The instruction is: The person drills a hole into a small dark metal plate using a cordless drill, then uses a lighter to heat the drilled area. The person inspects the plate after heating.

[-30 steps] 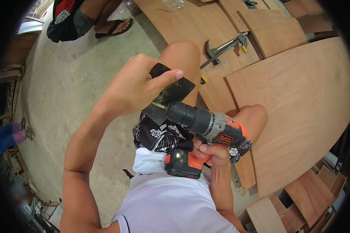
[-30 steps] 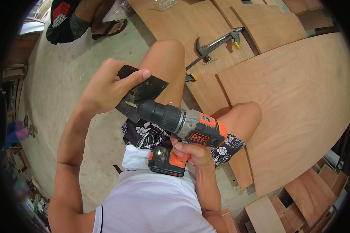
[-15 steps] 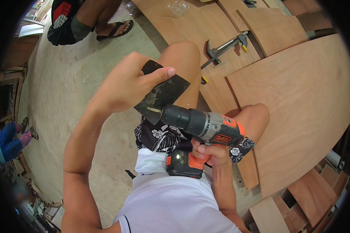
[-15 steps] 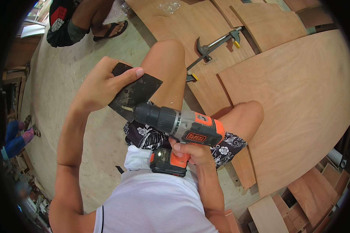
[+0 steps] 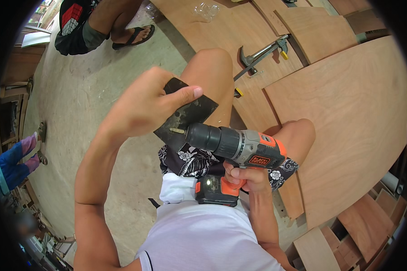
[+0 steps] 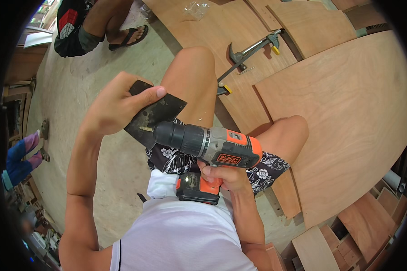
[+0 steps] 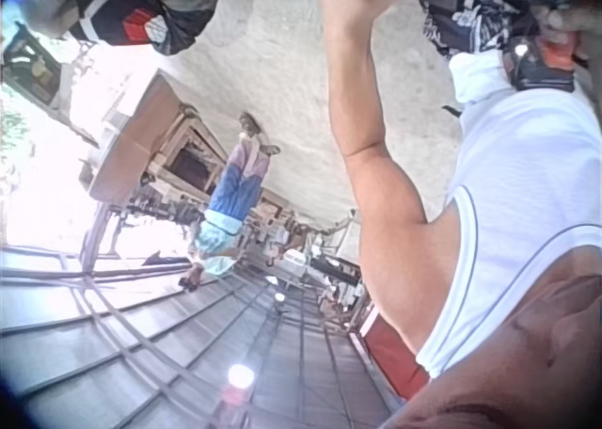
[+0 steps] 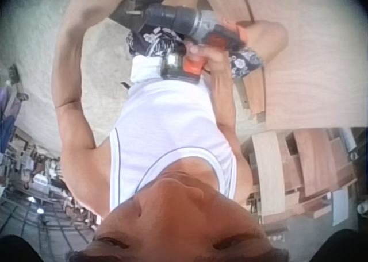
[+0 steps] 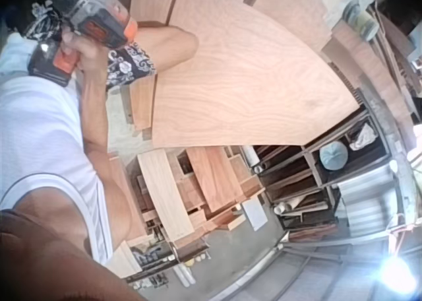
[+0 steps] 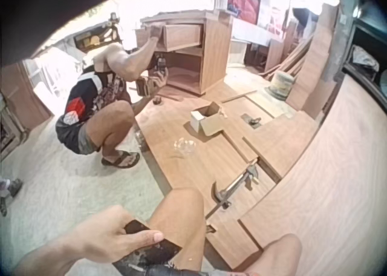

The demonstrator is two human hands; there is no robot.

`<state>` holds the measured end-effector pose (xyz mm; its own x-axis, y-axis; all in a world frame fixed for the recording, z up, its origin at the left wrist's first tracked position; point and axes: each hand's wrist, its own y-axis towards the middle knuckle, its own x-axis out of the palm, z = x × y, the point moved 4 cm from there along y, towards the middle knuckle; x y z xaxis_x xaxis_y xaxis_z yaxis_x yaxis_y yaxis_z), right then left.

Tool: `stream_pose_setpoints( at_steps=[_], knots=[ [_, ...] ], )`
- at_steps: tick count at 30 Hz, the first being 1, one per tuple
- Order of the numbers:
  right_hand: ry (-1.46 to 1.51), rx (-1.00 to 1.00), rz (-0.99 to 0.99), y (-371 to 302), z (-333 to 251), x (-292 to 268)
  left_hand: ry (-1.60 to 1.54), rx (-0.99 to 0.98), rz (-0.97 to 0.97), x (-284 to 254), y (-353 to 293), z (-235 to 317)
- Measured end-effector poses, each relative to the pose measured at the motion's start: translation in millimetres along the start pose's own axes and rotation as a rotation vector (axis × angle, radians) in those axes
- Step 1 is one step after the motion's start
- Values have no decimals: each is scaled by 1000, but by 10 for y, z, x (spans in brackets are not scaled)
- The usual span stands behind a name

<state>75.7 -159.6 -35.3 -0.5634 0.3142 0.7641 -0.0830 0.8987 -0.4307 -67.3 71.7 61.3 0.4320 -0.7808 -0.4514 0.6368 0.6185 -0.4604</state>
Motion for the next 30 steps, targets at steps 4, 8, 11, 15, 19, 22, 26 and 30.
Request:
stream_pose_setpoints(
  at_steps=[4,8,11,15,19,22,26,30],
  knots=[
    [6,-5,35,-17,-16,20,-2,-12,31,47,-27,-22],
    [3,0,44,-16,-4,15,-63,-2,21,33,-34,-27],
    [-10,6,60,-20,-2,8,-71,16,31,5,-48,-63],
    [-22,-14,46,-9,4,10,-24,-11,20,3,-62,-40],
    [-35,-21,29,0,12,-7,-56,19,10,17,-76,-60],
    [-10,-7,55,-18,17,-17,-13,9,-8,18,-110,-38],
    [3,-23,72,-36,15,-12,-82,-17,43,60,-150,-113],
    [-26,-18,57,-25,-4,7,-40,-51,-6,38,-151,-99]
  ],
)
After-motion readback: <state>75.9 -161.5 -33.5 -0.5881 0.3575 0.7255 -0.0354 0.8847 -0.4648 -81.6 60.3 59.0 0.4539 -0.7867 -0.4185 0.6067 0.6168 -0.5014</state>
